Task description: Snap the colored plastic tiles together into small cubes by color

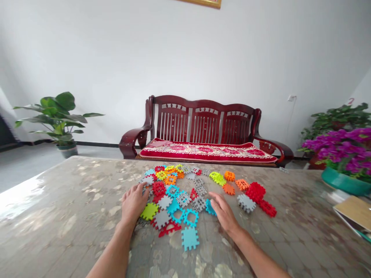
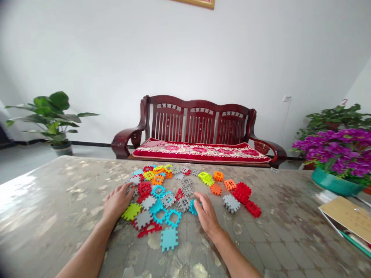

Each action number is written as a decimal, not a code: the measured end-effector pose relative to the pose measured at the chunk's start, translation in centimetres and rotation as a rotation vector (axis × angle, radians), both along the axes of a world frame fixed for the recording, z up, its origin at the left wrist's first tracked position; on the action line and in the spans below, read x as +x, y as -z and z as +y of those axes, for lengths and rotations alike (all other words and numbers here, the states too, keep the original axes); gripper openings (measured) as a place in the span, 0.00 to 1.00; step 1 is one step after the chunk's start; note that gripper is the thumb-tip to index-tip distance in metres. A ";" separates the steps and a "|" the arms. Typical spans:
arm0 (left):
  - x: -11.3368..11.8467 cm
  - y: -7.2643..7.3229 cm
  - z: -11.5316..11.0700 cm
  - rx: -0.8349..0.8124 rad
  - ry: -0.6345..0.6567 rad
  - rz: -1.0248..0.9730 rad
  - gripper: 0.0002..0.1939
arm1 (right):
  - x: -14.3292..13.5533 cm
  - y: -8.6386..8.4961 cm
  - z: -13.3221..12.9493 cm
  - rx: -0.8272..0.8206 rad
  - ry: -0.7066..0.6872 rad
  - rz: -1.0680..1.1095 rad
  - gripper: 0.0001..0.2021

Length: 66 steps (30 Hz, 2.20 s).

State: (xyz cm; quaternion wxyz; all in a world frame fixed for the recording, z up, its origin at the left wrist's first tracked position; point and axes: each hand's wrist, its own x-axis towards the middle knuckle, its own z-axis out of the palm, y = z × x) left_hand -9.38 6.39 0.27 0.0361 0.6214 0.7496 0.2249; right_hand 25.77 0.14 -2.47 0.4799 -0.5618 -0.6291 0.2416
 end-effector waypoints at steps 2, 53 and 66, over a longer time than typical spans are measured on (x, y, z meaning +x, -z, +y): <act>-0.2 0.0 0.0 -0.002 0.009 -0.024 0.26 | 0.0 0.2 -0.6 0.024 -0.023 -0.026 0.20; 0.1 0.8 -4.2 0.046 0.157 0.071 0.25 | 0.5 -1.6 -2.6 0.043 0.158 -0.656 0.24; -0.3 1.3 -3.6 0.043 0.151 0.065 0.26 | -0.2 -2.2 -3.1 0.026 0.217 -0.738 0.17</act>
